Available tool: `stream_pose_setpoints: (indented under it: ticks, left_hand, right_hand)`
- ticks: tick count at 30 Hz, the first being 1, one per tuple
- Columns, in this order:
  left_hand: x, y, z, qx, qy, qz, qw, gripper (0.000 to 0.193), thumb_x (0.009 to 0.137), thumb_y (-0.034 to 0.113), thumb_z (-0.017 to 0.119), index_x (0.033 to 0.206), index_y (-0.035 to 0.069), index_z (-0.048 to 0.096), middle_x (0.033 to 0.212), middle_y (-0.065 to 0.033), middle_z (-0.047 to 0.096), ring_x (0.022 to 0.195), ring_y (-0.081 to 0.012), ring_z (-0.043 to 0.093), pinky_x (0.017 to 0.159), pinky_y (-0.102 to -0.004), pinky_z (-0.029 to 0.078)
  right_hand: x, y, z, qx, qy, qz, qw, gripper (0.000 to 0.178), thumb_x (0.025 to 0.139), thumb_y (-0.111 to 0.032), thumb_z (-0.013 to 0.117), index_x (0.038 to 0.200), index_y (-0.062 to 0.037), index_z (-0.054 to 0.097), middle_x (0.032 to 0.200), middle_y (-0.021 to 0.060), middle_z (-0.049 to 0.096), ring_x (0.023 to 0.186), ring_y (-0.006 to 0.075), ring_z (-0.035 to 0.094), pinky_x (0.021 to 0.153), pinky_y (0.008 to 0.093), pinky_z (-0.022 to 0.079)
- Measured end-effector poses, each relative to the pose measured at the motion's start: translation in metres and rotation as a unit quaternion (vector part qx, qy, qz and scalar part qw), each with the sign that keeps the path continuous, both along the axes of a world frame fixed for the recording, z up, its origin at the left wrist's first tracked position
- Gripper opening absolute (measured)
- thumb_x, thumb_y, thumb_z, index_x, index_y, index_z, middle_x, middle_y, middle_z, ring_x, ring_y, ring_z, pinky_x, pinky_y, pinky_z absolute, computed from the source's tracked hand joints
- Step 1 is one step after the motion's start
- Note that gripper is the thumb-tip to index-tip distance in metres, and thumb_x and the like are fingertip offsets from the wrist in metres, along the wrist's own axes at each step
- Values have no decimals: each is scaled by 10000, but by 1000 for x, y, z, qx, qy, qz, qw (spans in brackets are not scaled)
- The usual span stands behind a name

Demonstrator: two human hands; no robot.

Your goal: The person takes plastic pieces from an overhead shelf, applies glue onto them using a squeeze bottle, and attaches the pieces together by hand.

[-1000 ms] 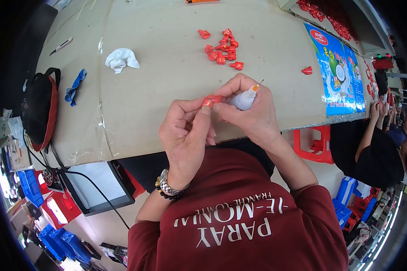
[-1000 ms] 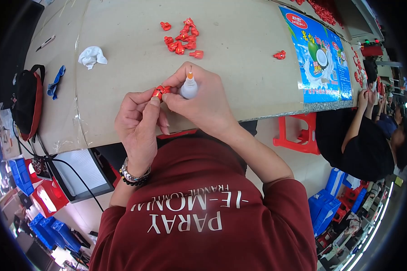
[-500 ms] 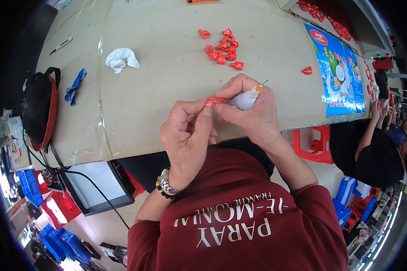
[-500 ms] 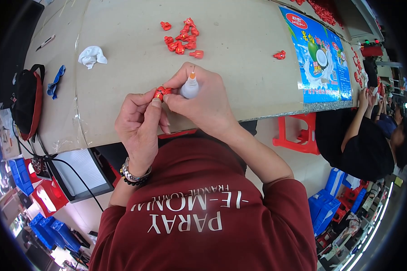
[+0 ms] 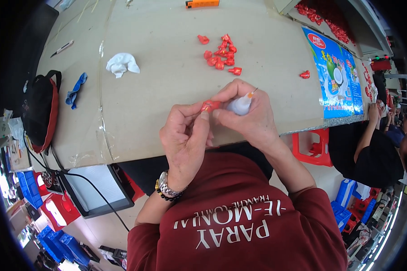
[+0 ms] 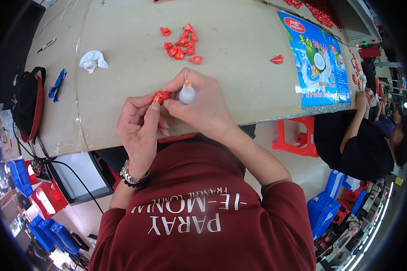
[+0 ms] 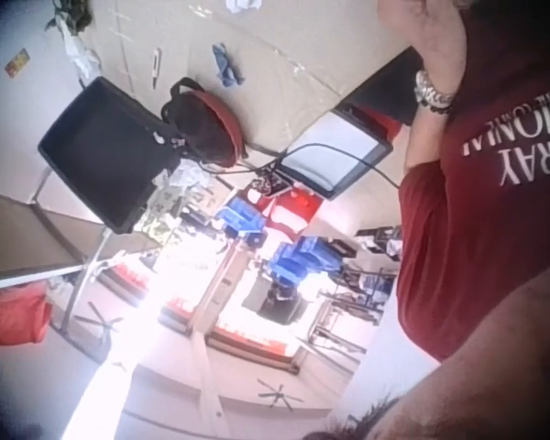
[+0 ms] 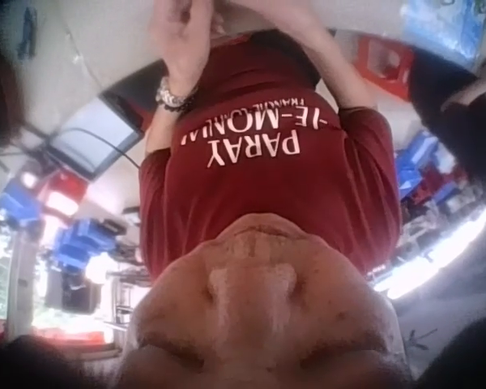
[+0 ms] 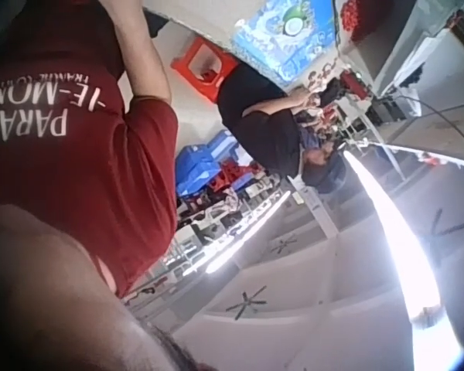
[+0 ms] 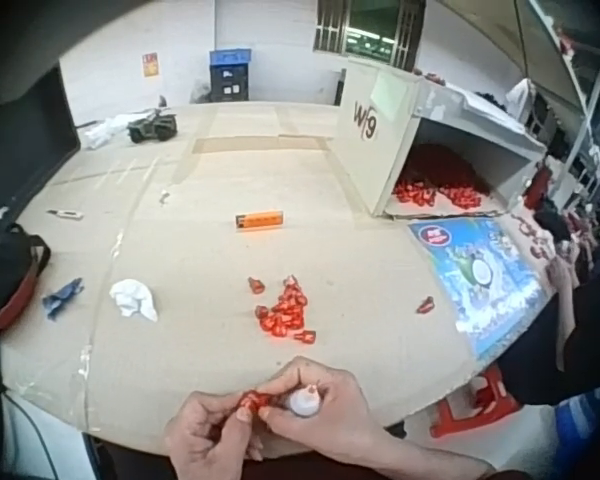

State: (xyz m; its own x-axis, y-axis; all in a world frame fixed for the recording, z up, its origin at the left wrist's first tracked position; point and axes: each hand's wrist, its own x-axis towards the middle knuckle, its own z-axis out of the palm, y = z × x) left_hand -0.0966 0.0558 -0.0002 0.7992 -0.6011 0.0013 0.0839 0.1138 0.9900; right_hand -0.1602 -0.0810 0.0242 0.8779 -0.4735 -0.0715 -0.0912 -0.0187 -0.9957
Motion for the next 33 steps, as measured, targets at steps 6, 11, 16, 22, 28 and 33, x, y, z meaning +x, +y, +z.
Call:
stream_pose_setpoints:
  ticks: [6,11,16,22,28,33]
  left_hand:
    - [4,-4,4,25,32,-13,999,210,938,38,518,1133,-29,477,795,-77,621,553,-53,518,481,-187,431]
    - [13,-2,6,72,-99,-43,992,325,870,49,624,1163,15,489,705,-38,604,538,-44,492,492,-190,395]
    - [42,-4,10,180,-247,-62,950,296,794,51,696,1059,31,566,641,-48,573,491,-87,480,478,-236,389]
    - [79,-25,20,247,-481,-45,840,260,739,80,712,967,17,605,830,-111,630,716,-247,538,638,-359,449]
    - [89,-49,15,231,-504,-80,829,339,703,88,745,1006,21,609,931,-93,625,892,-278,491,743,-359,436]
    - [85,-71,11,207,-502,-91,834,396,675,122,776,1013,20,597,948,-91,608,927,-300,479,798,-381,430]
  right_hand:
    - [-4,-10,-5,58,22,10,998,87,820,22,649,891,12,601,761,44,636,638,85,606,585,219,507]
    - [-21,-35,-1,63,-27,-88,994,72,814,10,643,873,-15,611,749,43,635,622,80,596,560,206,478]
    - [-52,-103,-9,-61,22,-223,973,59,800,-17,650,850,-31,623,722,19,613,603,67,546,537,197,414]
    - [-79,-147,-24,-204,125,-298,924,54,789,-49,671,827,-20,646,697,16,595,589,74,503,530,230,391]
    - [-81,-157,-19,-206,122,-342,909,76,805,-35,658,875,-7,651,738,33,608,634,92,537,585,235,432]
    - [-68,-141,-17,-217,31,-344,913,101,817,-18,639,915,-6,655,816,33,614,694,88,558,640,222,453]
